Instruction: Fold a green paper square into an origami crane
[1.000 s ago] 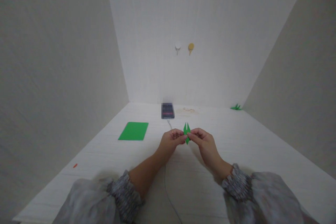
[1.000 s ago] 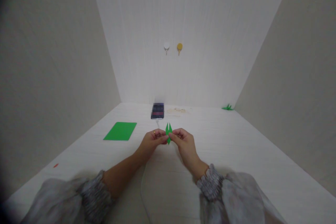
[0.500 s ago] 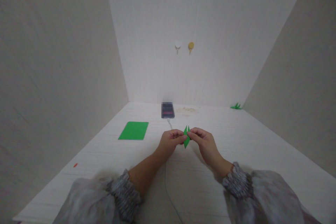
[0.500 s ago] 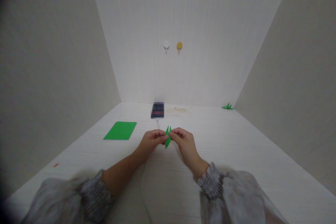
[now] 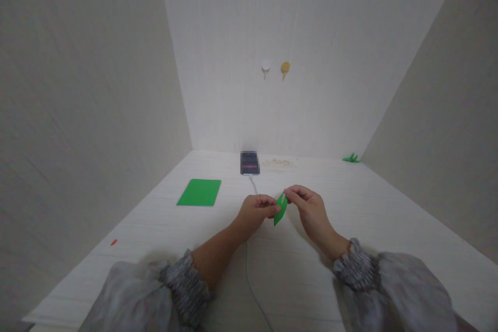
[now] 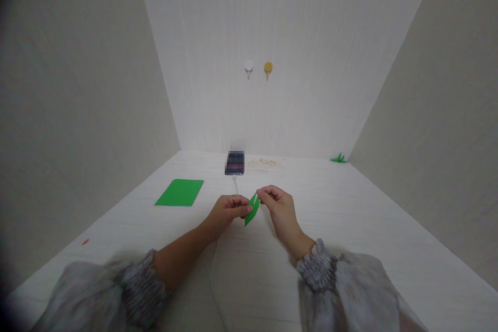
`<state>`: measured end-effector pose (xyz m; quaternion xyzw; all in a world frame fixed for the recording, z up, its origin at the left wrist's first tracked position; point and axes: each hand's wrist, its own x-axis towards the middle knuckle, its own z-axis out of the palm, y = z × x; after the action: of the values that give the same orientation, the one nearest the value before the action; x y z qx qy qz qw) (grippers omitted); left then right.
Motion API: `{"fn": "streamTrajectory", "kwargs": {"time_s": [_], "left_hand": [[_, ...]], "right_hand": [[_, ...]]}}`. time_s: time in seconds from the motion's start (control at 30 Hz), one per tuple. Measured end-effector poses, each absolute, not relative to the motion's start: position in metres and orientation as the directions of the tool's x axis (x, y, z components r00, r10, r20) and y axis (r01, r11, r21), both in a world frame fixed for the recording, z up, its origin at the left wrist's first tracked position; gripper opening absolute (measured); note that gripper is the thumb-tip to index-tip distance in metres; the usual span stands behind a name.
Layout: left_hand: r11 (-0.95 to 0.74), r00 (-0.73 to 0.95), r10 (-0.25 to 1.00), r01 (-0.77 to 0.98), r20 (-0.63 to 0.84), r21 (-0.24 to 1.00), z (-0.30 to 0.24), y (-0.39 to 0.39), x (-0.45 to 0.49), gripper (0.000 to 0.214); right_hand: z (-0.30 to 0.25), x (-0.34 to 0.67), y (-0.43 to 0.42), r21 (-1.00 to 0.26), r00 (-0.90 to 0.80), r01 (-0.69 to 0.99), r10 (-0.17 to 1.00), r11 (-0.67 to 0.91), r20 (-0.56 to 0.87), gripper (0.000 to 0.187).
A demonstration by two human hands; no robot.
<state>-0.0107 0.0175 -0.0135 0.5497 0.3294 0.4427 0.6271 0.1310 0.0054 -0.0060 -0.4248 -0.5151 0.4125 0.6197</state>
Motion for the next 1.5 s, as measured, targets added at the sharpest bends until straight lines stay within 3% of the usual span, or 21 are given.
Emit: {"fn": "streamTrajectory", "kwargs": {"time_s": [0.2, 0.33, 0.47, 0.8, 1.07, 1.5], "left_hand": [[0.001, 0.390, 0.919, -0.145, 0.057, 0.989, -0.018, 0.019, -0.012, 0.018], [-0.067, 0.322, 0.939, -0.178, 0.122, 0.982, -0.018, 0.023, -0.013, 0.018], [-0.098, 0.269, 0.952, -0.190, 0.148, 0.977, -0.017, 0.024, -0.014, 0.017], [-0.075, 0.221, 0.967, -0.224, 0.125, 0.972, -0.015, 0.022, -0.014, 0.018], [-0.093, 0.292, 0.944, -0.212, 0.154, 0.973, -0.012, 0.021, -0.012, 0.019], [-0.062, 0.229, 0.965, -0.275, 0.128, 0.959, -0.008, 0.018, -0.013, 0.022]], "right_hand": [[-0.005, 0.136, 0.010, -0.944, 0.214, 0.002, 0.922, 0.329, 0.322, 0.021], [-0.005, 0.131, 0.008, -0.960, 0.068, -0.040, 0.959, 0.277, 0.274, 0.029], [-0.004, 0.125, 0.004, -0.976, -0.071, -0.020, 0.973, 0.219, 0.220, 0.021], [-0.006, 0.126, 0.004, -0.951, -0.127, 0.161, 0.961, 0.263, 0.244, 0.021], [-0.008, 0.127, 0.003, -0.887, -0.146, 0.282, 0.931, 0.364, 0.336, 0.025], [-0.004, 0.128, 0.002, -0.896, -0.138, 0.188, 0.914, 0.403, 0.382, 0.023]]}}
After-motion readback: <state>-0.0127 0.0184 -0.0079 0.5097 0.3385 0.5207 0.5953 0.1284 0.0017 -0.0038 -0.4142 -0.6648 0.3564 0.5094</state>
